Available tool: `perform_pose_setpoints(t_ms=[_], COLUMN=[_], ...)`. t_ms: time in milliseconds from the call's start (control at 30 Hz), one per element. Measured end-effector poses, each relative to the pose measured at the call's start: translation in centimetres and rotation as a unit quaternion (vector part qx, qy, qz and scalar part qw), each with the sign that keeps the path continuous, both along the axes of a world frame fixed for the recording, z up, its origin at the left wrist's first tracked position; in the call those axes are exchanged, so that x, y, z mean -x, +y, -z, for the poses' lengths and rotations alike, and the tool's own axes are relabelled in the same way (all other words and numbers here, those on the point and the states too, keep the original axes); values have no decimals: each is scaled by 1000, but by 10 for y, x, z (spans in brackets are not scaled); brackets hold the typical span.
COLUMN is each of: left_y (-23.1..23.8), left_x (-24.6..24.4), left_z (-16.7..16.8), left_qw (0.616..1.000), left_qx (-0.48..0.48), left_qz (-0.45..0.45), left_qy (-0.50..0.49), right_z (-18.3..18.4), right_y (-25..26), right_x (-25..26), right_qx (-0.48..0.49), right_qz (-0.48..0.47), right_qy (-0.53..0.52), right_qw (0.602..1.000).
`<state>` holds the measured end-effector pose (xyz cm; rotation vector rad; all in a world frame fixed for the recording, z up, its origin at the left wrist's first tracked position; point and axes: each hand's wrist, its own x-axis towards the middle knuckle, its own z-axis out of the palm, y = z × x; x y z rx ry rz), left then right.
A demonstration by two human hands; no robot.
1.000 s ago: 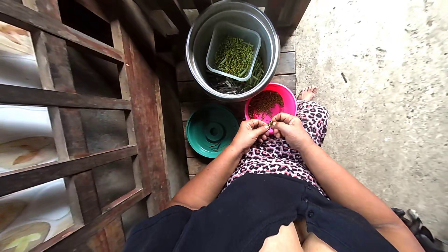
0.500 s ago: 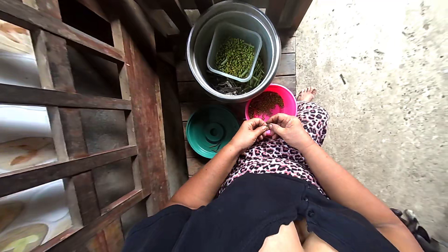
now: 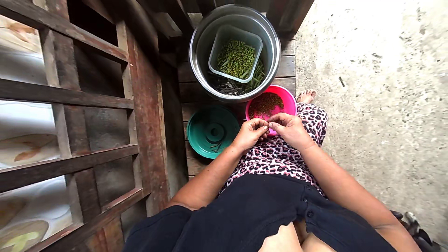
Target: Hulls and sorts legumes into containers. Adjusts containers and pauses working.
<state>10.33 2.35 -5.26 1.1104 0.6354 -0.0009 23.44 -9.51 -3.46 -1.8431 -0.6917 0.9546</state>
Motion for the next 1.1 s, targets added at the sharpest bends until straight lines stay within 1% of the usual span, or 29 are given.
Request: perform_pose_setpoints(t_ms=[67,133,200,267,333,367,433,500,533,600,667,733,867,1000,1100], left_y=[-2,-4,-3,0,7,10,16,21,23,25,28,30,35,38,37], left_x=[-1,-3,-6,-8,-9,-9,-12,-16,-18,-23,-26,-28,-26,-26,-27], left_z=[1,1,2,3,6,7,10,11,12,15,22,29,36,37,38], left_qw=[1000,999,999,998,995,988,958,912,886,847,826,812,792,793,807], left_qx=[-7,-25,-31,-44,-98,-147,-271,-385,-432,-489,-512,-519,-538,-548,-531], left_qz=[-8,-25,-37,-30,-1,16,55,95,112,133,137,139,150,143,132], left_qy=[-8,-5,-10,-20,-36,-49,-76,-106,-122,-157,-195,-225,-247,-226,-224], right_z=[2,0,-2,-4,-2,-3,-3,0,5,16,25,28,31,31,31], right_y=[-1,-2,-2,-3,-5,-5,-4,-4,-4,-4,-4,-6,-8,-5,-4], right_x=[1,0,-1,-4,-7,-7,-5,-3,-3,-5,-8,-11,-15,-19,-17], right_qx=[-14,-2,13,17,10,12,19,8,-9,-50,-83,-98,-115,-120,-107], right_qz=[27,40,43,34,16,7,-13,-41,-54,-67,-63,-65,-100,-133,-146], right_qy=[16,26,43,68,80,69,14,-74,-123,-192,-219,-230,-288,-347,-344], right_qw=[999,999,998,997,997,998,1000,996,991,978,970,966,945,921,921])
